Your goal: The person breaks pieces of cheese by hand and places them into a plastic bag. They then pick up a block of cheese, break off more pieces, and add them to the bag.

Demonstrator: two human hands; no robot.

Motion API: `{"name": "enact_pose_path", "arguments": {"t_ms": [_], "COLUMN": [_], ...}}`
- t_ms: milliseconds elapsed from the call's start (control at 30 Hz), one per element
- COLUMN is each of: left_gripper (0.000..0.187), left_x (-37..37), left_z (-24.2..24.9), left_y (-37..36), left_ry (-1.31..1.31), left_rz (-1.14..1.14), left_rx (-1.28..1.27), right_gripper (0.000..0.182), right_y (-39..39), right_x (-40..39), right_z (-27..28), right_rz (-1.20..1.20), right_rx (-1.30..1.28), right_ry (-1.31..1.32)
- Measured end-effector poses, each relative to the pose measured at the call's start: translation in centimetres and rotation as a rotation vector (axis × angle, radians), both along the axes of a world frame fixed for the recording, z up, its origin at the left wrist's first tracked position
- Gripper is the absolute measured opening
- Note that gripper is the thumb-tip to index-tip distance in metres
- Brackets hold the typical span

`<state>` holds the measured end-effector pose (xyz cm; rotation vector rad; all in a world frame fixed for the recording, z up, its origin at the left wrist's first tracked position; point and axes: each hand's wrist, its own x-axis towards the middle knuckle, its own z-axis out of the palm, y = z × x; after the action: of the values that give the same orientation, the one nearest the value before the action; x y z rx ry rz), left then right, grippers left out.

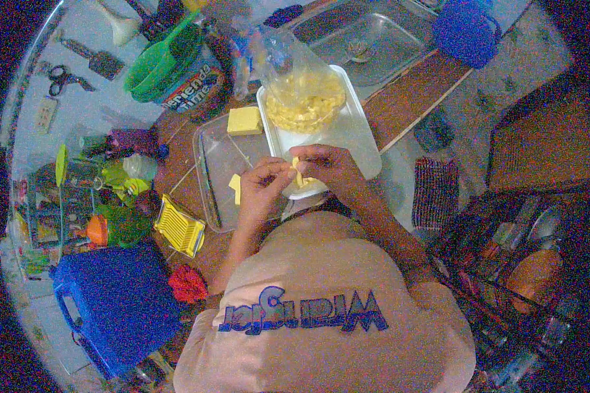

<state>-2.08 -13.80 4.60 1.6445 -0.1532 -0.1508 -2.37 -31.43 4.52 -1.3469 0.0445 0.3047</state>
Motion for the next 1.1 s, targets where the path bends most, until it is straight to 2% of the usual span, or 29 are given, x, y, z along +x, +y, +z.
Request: {"name": "enact_pose_path", "arguments": {"t_ms": [200,267,467,567,767,867,967,1067,1100], "left_gripper": [0.009,0.008,0.007,0.008,0.013,0.018,0.018,0.019,0.020], "left_x": [0.1,0.0,0.1,0.1,0.2,0.3,0.5,0.6,0.6], "left_z": [-0.1,0.2,0.3,0.3,-1.2,-1.0,-1.0,-1.3,-1.4], "left_y": [0.0,0.1,0.3,0.2,0.8,0.7,0.8,0.8,0.8], "left_ry": [-0.055,-0.032,0.075,0.189,0.423,0.509,0.564,0.588,0.592], "left_rz": [-0.021,-0.030,-0.059,-0.074,-0.154,-0.145,-0.178,-0.248,-0.271], "left_rx": [0.028,0.013,-0.039,-0.149,-0.480,-0.585,-0.660,-0.732,-0.756], "right_gripper": [0.027,0.026,0.024,0.023,0.025,0.026,0.023,0.018,0.017], "right_y": [0.1,0.2,0.3,0.1,0.2,0.0,-0.1,0.5,0.6], "right_x": [-0.1,-0.1,-0.1,0.0,0.1,0.3,0.1,-0.2,-0.3], "right_z": [0.4,0.5,0.5,-0.1,0.7,0.1,0.3,-0.5,-0.2], "right_rz": [0.009,0.017,0.000,-0.008,-0.129,-0.091,0.045,0.039,0.043], "right_rx": [-0.089,-0.158,-0.150,-0.073,0.332,0.338,-0.029,-0.208,-0.185], "right_ry": [-0.056,-0.111,-0.115,-0.092,0.155,0.138,-0.001,-0.310,-0.269]}}
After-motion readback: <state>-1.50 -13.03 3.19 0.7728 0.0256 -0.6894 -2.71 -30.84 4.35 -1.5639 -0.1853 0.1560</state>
